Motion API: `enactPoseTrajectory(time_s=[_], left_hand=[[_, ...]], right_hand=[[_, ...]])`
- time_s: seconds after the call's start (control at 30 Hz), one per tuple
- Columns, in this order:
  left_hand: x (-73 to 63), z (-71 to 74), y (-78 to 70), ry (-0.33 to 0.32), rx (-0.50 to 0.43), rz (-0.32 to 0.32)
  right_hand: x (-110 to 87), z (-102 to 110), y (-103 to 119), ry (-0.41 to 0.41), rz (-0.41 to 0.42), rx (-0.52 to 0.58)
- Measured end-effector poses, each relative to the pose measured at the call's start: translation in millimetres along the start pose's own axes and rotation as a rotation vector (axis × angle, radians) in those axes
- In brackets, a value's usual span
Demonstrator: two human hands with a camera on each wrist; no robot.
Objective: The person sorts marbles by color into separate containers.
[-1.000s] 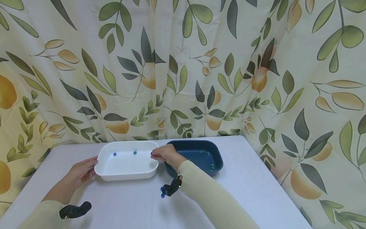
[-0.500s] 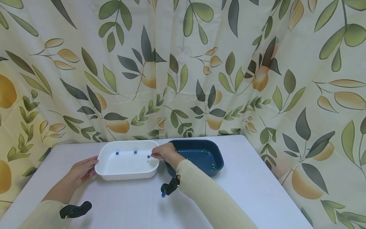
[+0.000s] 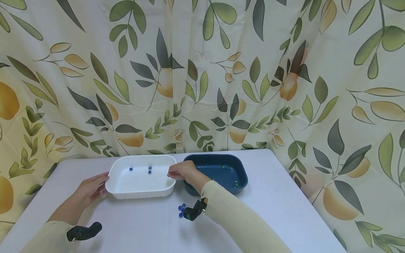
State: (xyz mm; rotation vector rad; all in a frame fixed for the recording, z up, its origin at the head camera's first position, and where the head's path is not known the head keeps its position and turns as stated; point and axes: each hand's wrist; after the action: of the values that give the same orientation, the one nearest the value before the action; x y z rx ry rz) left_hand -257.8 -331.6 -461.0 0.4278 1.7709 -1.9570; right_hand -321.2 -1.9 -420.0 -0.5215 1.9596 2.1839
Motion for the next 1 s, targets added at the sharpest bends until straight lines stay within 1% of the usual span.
enactPoseTrajectory(time_s=[0.2,0.5,0.67,0.87,1.0], left_hand=[[0.0,0.2,0.8,-0.001,0.005,-0.001],[0.4,0.3,1.6,0.0,-0.004,-0.003],[1.4,0.1,1.3,-0.01,0.011,0.0],[2.5,-1.3,0.2,-0.024,0.025,0.016],[0.8,-2.5,-0.3,-0.019,0.038,0.018]], right_hand=[[-14.1,14,-8,0.089,0.04,-0.032],[-39.7,40,-21,0.173,0.094,-0.117],[-55.3,52,-31,0.18,0.144,-0.199],[-72.2,63,-50,0.169,0.23,-0.28],[-80.8,66,-63,0.156,0.25,-0.314]])
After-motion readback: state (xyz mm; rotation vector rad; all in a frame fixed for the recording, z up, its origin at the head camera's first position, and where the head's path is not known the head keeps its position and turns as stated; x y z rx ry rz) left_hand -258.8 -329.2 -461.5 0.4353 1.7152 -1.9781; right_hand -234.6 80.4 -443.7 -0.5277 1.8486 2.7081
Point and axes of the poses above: each hand's wrist, its own x-axis towards the middle knuckle, its own z-axis out of the back of the hand, y = z × x, and after that the axes turned 5 degrees about z, right-handed
